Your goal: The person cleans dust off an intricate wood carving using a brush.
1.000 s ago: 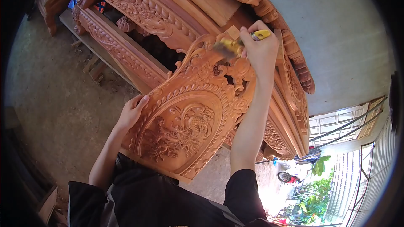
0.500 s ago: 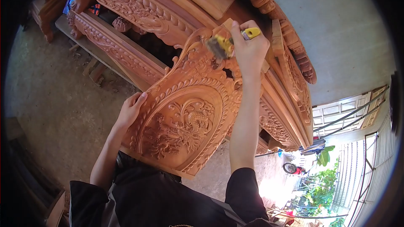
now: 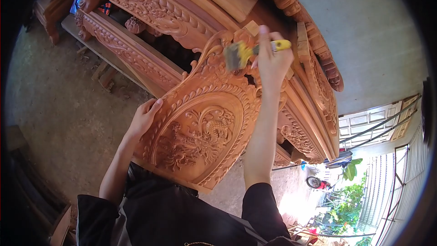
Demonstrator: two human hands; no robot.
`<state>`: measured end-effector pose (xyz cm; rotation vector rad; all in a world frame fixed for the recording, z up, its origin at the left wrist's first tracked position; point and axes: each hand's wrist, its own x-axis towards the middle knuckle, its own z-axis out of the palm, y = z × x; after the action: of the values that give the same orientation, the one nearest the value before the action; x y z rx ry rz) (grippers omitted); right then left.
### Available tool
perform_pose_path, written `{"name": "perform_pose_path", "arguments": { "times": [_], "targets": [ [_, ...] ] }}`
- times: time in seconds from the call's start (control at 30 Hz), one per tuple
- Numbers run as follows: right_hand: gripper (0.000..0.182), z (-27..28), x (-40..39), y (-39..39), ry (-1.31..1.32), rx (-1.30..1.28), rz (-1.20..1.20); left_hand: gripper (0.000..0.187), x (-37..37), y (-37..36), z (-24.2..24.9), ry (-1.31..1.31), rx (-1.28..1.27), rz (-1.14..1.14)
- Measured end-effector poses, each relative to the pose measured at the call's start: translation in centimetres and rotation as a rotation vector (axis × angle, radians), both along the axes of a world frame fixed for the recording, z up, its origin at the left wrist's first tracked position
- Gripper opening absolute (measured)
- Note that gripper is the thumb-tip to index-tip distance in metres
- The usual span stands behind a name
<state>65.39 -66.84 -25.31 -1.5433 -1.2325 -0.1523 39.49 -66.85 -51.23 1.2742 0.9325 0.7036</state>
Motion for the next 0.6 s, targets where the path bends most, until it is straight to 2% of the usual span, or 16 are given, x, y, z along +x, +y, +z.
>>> {"name": "perform_pose_path", "arguments": {
  "times": [0.07,0.17,0.23,0.27,0.33,0.37,0.4,0.47,0.5,0.53,0.6],
  "targets": [
    [0.04,-0.3,0.2,-0.1,-0.063,0.036,-0.067,0.048,-0.1,0.0,0.2,-0.036,-0.067,-0.022],
    [0.041,-0.9,0.2,-0.4,0.051,0.106,0.012,0.048,0.0,0.0,-0.2,-0.019,-0.033,-0.004],
    [0.042,0.0,0.1,-1.4,0.067,-0.293,0.074,0.048,-0.1,0.1,-0.5,-0.026,-0.055,-0.011],
    [0.042,-0.2,0.1,-1.5,0.068,-0.292,0.068,0.047,0.0,0.1,-0.6,-0.035,-0.075,-0.02],
    [0.043,-1.3,-0.3,-0.8,0.053,0.139,-0.188,0.047,0.0,0.2,-0.1,-0.036,-0.061,-0.027],
    [0.044,-2.1,-0.7,-0.5,0.16,0.257,-0.117,0.047,-0.1,0.1,0.0,-0.031,-0.048,-0.033],
    [0.044,-2.2,-0.7,-0.8,0.164,0.255,-0.116,0.047,-0.1,0.0,-0.1,-0.027,-0.05,-0.031],
    [0.045,-2.1,-1.0,-1.8,0.17,-0.096,0.062,0.047,0.0,0.1,-0.2,-0.02,-0.044,-0.015],
    [0.046,-1.5,-1.2,-2.4,0.133,-0.18,0.066,0.047,-0.1,0.1,-0.1,-0.018,-0.044,-0.017],
    [0.046,-1.6,-1.1,-2.4,0.132,-0.18,0.065,0.047,-0.1,0.1,0.2,-0.031,-0.07,-0.025],
    [0.045,-1.9,-1.1,-2.5,-0.067,0.002,-0.121,0.047,-0.1,0.0,0.3,-0.045,-0.1,-0.034]
  ]
}}
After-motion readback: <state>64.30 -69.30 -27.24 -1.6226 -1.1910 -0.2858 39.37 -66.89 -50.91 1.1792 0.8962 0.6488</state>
